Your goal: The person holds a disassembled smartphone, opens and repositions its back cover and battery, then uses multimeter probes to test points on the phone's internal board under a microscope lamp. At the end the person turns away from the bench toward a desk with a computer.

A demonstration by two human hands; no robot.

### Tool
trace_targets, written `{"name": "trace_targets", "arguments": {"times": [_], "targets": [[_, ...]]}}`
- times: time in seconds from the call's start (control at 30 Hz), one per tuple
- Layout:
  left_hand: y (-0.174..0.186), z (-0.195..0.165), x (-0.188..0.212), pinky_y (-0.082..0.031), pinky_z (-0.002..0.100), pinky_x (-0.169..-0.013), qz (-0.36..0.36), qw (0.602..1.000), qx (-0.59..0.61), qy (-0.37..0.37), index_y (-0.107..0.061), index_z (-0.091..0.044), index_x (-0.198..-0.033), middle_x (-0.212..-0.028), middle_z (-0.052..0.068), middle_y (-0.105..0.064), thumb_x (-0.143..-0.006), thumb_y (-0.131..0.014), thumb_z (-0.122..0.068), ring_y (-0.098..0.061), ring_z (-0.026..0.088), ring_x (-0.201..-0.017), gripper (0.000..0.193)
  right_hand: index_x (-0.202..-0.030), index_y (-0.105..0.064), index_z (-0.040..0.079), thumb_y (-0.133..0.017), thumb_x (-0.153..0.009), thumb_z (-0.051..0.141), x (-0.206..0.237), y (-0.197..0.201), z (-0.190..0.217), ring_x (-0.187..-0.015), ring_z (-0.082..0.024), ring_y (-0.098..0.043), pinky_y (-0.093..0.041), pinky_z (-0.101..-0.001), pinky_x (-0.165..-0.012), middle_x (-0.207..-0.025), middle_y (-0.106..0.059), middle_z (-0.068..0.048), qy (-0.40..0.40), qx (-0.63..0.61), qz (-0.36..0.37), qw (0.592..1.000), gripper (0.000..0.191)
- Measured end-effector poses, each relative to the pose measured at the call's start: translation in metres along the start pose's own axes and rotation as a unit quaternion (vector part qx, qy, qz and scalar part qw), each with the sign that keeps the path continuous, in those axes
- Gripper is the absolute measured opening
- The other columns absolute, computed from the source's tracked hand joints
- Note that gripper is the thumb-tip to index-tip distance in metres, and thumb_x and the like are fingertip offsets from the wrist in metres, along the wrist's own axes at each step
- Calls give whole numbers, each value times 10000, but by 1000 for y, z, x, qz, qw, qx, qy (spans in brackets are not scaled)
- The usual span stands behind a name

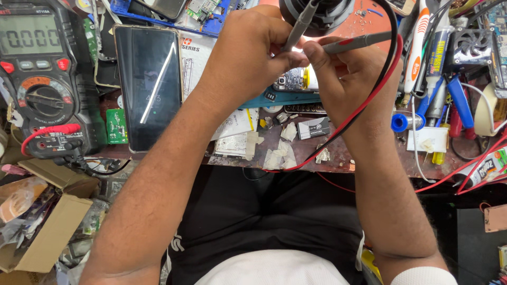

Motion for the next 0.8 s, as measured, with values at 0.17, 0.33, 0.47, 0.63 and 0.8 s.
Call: {"name": "trace_targets", "arguments": {"times": [0.17,0.33,0.47,0.63,0.8], "targets": [[-1,1,1,-482,317,-541,4,1000,1,8,-804,-72,-911,-748,48,-652,-799,-942,-162,-641,159,-616,199,-1187,-767,-13,-701,-1119,148,3,-1,-2,-819,-115,-735,-583,-232,-731,-900,-747,-79,-1,-18,-4,1000,187],[-1,1,1,-494,316,-553,1,1000,7,9,-799,-65,-915,-779,53,-660,-799,-939,-155,-651,155,-631,203,-1174,-756,-20,-712,-1115,149,3,-2,-3,-836,-124,-734,-598,-243,-747,-915,-743,-84,3,-33,-9,999,184],[-1,0,1,-487,318,-545,1,1000,16,15,-804,-68,-919,-780,56,-656,-800,-927,-136,-647,156,-624,184,-1138,-753,-26,-766,-1129,187,1,-1,-2,-837,-130,-761,-607,-251,-743,-902,-756,-93,-1,-6,-13,1000,213],[0,-1,0,-477,323,-551,6,1000,-3,18,-787,-45,-883,-768,55,-651,-802,-932,-128,-633,161,-611,186,-1155,-771,-6,-743,-1098,150,-2,-1,2,-842,-130,-782,-612,-249,-734,-917,-773,-94,-6,2,-8,1000,169],[-1,-2,2,-483,321,-560,2,1000,13,22,-787,-45,-908,-790,55,-655,-800,-923,-111,-643,159,-630,185,-1145,-769,2,-745,-1113,152,-1,-1,5,-825,-133,-773,-611,-248,-732,-908,-770,-89,-13,-7,-13,1000,155]]}}
Point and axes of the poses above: each hand's wrist, its own x-axis away from the middle knuckle, its own y-axis out of the back of the hand, z = x × y, the point moved 4 cm from there along -x, towards the middle knuckle
